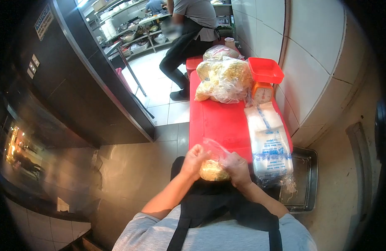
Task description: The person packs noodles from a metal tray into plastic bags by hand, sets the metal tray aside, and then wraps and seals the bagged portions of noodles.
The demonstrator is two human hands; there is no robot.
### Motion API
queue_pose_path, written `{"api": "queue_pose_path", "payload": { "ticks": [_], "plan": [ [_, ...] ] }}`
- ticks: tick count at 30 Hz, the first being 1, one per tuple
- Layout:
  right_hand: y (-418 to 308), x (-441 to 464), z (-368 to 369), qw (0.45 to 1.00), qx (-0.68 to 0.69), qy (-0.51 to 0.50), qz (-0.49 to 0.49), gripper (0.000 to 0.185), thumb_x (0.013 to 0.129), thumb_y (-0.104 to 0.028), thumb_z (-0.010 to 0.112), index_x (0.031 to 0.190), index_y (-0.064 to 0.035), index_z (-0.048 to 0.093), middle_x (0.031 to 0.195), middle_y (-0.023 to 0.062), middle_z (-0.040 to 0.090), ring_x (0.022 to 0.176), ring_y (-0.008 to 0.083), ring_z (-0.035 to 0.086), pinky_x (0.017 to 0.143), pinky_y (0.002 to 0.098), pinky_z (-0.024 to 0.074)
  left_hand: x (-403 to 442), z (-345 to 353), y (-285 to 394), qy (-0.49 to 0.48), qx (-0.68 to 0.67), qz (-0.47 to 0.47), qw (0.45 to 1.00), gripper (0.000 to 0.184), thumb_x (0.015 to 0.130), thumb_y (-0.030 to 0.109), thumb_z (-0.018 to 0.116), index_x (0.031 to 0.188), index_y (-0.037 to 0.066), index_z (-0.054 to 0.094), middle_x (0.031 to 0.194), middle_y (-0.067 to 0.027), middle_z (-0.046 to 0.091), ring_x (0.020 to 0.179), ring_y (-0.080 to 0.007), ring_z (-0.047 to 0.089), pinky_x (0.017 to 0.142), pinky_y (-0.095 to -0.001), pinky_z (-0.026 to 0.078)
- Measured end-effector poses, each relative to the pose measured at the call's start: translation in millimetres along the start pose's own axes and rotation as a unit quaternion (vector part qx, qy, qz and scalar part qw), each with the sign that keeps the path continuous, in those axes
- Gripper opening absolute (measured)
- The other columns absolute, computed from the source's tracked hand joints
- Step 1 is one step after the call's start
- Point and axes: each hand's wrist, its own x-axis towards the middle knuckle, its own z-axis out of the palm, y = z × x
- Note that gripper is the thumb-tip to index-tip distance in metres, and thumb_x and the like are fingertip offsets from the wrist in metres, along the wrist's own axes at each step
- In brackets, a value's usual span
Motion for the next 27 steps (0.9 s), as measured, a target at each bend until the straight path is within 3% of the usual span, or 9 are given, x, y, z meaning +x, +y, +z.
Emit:
{"api": "queue_pose_path", "payload": {
  "ticks": [3,4,7,8,11,14,20,24,27],
  "plan": [
    [-5,-1,0,0.987,-0.126,-0.017,-0.103,0.027,0.076,-0.007,0.073,0.068,-0.0077,0.048,0.074,-0.0041,0.046,0.069,0.0054,0.042,0.062,0.0224,0.0363,8,-11,9,0.041,-0.114,0.035,0.992,0.016,0.087,0.006,0.063,0.093,0.009,0.049,0.085,-0.0037,0.061,0.078,-0.0158,0.061,0.074,-0.0323,0.053],
    [-6,0,-1,0.985,-0.13,-0.007,-0.11,0.028,0.075,-0.007,0.073,0.066,-0.0075,0.047,0.074,-0.0034,0.045,0.069,0.0062,0.041,0.062,0.023,0.0358,3,-16,13,0.008,-0.177,0.023,0.984,0.029,0.086,0.009,0.065,0.109,0.009,0.047,0.105,-0.007,0.06,0.097,-0.0198,0.06,0.075,-0.0337,0.053],
    [-10,7,-7,0.979,-0.149,0.009,-0.138,0.032,0.073,-0.006,0.074,0.062,-0.0068,0.044,0.073,-0.0017,0.043,0.068,0.0084,0.04,0.062,0.0242,0.0347,-24,-9,21,-0.028,-0.101,-0.077,0.992,0.057,0.079,-0.003,0.061,0.128,0.008,0.035,0.12,-0.0109,0.052,0.111,-0.0237,0.054,0.083,-0.038,0.053],
    [-14,8,-6,0.976,-0.163,0.007,-0.147,0.033,0.072,-0.006,0.075,0.061,-0.0068,0.043,0.072,-0.0013,0.042,0.068,0.0089,0.04,0.062,0.0243,0.0345,-35,-11,10,-0.123,-0.068,-0.021,0.99,0.071,0.073,-0.006,0.063,0.135,0.006,0.031,0.134,-0.0111,0.043,0.123,-0.0241,0.044,0.088,-0.0373,0.051],
    [-13,9,0,0.959,-0.214,-0.01,-0.185,0.03,0.073,-0.004,0.071,0.061,-0.0058,0.043,0.072,-0.0002,0.041,0.067,0.0093,0.04,0.061,0.0243,0.0344,-49,22,-8,-0.069,0.017,0.1,0.992,0.052,0.075,-0.003,0.068,0.122,0.004,0.047,0.113,-0.0066,0.058,0.103,-0.0144,0.056,0.083,-0.028,0.049],
    [-8,5,-1,0.958,-0.225,-0.014,-0.178,0.026,0.076,-0.003,0.066,0.062,-0.0053,0.045,0.072,0.0004,0.043,0.067,0.009,0.041,0.061,0.0243,0.035,-55,24,-10,-0.004,0.184,0.12,0.975,0.035,0.077,0.001,0.071,0.109,0.003,0.056,0.1,-0.0042,0.063,0.091,-0.0096,0.058,0.077,-0.0251,0.048],
    [-4,-1,-2,0.97,-0.194,-0.006,-0.146,0.021,0.078,-0.008,0.068,0.068,-0.0053,0.05,0.073,-0.0004,0.046,0.068,0.0092,0.044,0.061,0.0236,0.0359,-50,28,-13,0.052,0.22,0.117,0.967,0.014,0.078,0.008,0.074,0.08,0.002,0.061,0.084,-0.0016,0.064,0.079,-0.0068,0.057,0.065,-0.0248,0.046],
    [-1,2,16,0.977,-0.128,0.038,-0.169,0.016,0.084,-0.017,0.067,0.084,-0.0038,0.058,0.082,0.0004,0.054,0.074,0.0105,0.051,0.067,0.0231,0.0411,-50,38,13,0.033,0.386,0.297,0.873,0.017,0.075,0.007,0.075,0.073,0.003,0.059,0.076,-0.0053,0.06,0.072,-0.0146,0.058,0.061,-0.0279,0.044],
    [-19,2,9,0.995,0.037,-0.052,0.076,0.021,0.085,-0.021,0.068,0.092,-0.0021,0.061,0.092,0.0032,0.058,0.081,0.0128,0.055,0.074,0.0253,0.0449,-50,40,28,-0.012,0.494,0.451,0.743,0.018,0.072,0.006,0.075,0.072,0.003,0.058,0.072,-0.0091,0.056,0.067,-0.0228,0.057,0.062,-0.0301,0.044]
  ]
}}
